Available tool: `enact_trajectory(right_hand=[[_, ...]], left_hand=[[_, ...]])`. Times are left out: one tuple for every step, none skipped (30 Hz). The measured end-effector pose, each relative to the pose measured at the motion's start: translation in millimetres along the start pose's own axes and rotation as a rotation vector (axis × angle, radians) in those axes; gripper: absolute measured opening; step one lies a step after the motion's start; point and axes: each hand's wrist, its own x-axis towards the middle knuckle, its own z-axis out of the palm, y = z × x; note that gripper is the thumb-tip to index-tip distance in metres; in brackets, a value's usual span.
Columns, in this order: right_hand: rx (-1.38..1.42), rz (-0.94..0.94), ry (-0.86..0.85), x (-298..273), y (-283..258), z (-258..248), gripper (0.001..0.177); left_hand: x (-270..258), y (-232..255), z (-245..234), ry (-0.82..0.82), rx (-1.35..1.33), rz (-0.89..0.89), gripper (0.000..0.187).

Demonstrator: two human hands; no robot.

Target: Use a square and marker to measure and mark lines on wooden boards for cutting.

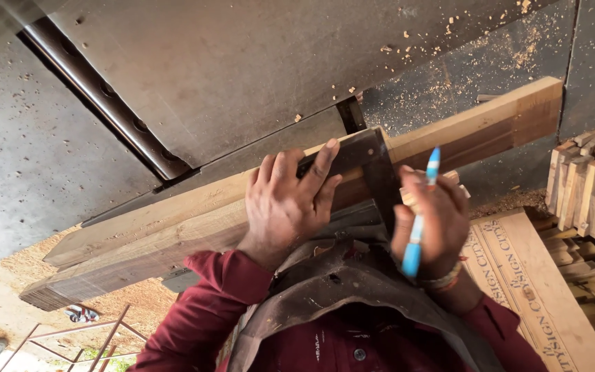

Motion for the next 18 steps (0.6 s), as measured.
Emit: enact_trajectory(right_hand=[[-0.041, -0.003, -0.021, 3, -6, 5, 0.032], [-0.041, -0.002, -0.022, 6, -12, 8, 0.032], [-0.066, -0.011, -0.04, 9, -18, 10, 0.034], [-0.092, -0.017, -0.061, 11, -25, 13, 0.038], [-0.091, -0.013, -0.064, 9, -26, 14, 0.038], [-0.103, -0.022, -0.057, 8, -27, 17, 0.042], [-0.115, -0.031, -0.051, 6, -28, 19, 0.046], [-0.114, -0.028, -0.053, 3, -29, 20, 0.046], [-0.115, -0.023, -0.052, 0, -29, 21, 0.045], [-0.12, -0.022, -0.045, 0, -29, 23, 0.045], [-0.123, -0.023, -0.042, 1, -30, 23, 0.045], [-0.131, -0.01, -0.049, 1, -31, 22, 0.043], [-0.14, 0.004, -0.056, 2, -32, 21, 0.042], [-0.139, 0.004, -0.058, 2, -33, 21, 0.042], [-0.136, 0.013, -0.058, 3, -33, 21, 0.041], [-0.132, 0.022, -0.058, 3, -33, 21, 0.04], [-0.13, 0.022, -0.06, 3, -34, 22, 0.04], [-0.119, 0.024, -0.051, 3, -34, 22, 0.038]], left_hand=[[-1, -1, -1, 0.004, -0.025, -0.023, 0.057], [-4, -3, -4, 0.003, -0.025, -0.023, 0.057], [-7, -5, -5, 0.017, -0.016, -0.035, 0.056], [-11, -7, -8, 0.027, -0.008, -0.048, 0.056], [-13, -11, -4, 0.022, -0.009, -0.049, 0.056], [-15, -15, 0, 0.019, 0.021, -0.033, 0.057], [-17, -19, 3, 0.016, 0.051, -0.016, 0.057], [-18, -18, 1, 0.013, 0.051, -0.017, 0.057], [-19, -17, -1, -0.006, 0.082, 0.004, 0.058], [-16, -16, -2, -0.017, 0.114, 0.028, 0.058], [-15, -16, -3, -0.014, 0.113, 0.031, 0.058], [-14, -15, -4, -0.017, 0.123, 0.036, 0.059], [-14, -14, -4, -0.019, 0.133, 0.042, 0.059], [-13, -14, -5, -0.02, 0.133, 0.04, 0.059], [-13, -14, -5, -0.019, 0.136, 0.044, 0.058], [-12, -13, -6, -0.019, 0.14, 0.047, 0.058], [-12, -13, -6, -0.02, 0.141, 0.045, 0.058], [-12, -13, -6, -0.023, 0.148, 0.05, 0.057]])
